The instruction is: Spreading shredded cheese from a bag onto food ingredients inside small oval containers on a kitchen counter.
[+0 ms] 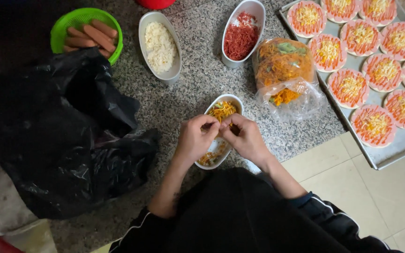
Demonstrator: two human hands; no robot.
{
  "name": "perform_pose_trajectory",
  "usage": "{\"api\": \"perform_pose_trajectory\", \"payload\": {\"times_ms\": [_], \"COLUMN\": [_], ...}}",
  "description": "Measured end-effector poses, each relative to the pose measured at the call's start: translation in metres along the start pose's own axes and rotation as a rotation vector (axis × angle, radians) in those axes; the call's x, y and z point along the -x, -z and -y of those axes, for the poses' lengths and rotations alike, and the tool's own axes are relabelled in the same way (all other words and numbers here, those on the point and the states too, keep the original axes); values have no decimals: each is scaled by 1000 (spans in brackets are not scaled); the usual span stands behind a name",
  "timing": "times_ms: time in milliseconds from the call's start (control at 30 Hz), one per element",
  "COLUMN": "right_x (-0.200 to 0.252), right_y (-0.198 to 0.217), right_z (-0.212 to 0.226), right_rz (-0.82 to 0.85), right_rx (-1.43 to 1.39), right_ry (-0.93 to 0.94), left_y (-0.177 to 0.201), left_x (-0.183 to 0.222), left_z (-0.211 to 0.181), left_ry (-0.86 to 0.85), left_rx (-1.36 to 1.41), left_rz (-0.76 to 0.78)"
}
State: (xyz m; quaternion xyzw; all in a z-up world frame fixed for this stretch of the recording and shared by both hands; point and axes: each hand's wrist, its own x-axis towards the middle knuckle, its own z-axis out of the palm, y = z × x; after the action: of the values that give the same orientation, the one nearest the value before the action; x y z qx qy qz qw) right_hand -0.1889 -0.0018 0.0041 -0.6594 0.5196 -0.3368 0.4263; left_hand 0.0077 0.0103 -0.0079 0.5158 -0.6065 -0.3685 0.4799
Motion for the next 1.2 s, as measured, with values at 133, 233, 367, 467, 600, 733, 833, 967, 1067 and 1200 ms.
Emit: {"api": "perform_pose_trajectory", "payload": {"times_ms": [133, 233, 367, 467, 600, 733, 833, 967, 1067, 1200], "right_x": [-1, 0, 3, 7, 6, 3, 0, -4, -9, -11], "right_y": [6, 8, 13, 12, 14, 16, 13, 5, 4, 4], "right_z": [2, 6, 12, 16, 8, 15, 12, -11, -19, -24], "right_rz": [-30, -68, -52, -51, -30, -21, -3, -22, -56, -81], "right_rx": [-33, -97, -51, -9, 108, 69, 33, 51, 26, -80], "right_ry": [-3, -16, 1, 20, 47, 29, 17, 27, 15, -69], "left_y": [1, 3, 2, 2, 3, -1, 0, -2, -4, -10], "left_x": [-1, -3, -2, 0, -2, -1, 1, -1, -7, -10], "left_z": [-3, -2, -2, -4, -12, -3, 0, -2, -7, -7], "left_ry": [4, 18, -4, -5, -7, 31, 46, 29, 27, 35], "left_rx": [-31, -24, -52, -106, -159, -106, -92, -128, -134, -94], "left_rz": [51, 100, 152, 165, 167, 161, 153, 155, 146, 87]}}
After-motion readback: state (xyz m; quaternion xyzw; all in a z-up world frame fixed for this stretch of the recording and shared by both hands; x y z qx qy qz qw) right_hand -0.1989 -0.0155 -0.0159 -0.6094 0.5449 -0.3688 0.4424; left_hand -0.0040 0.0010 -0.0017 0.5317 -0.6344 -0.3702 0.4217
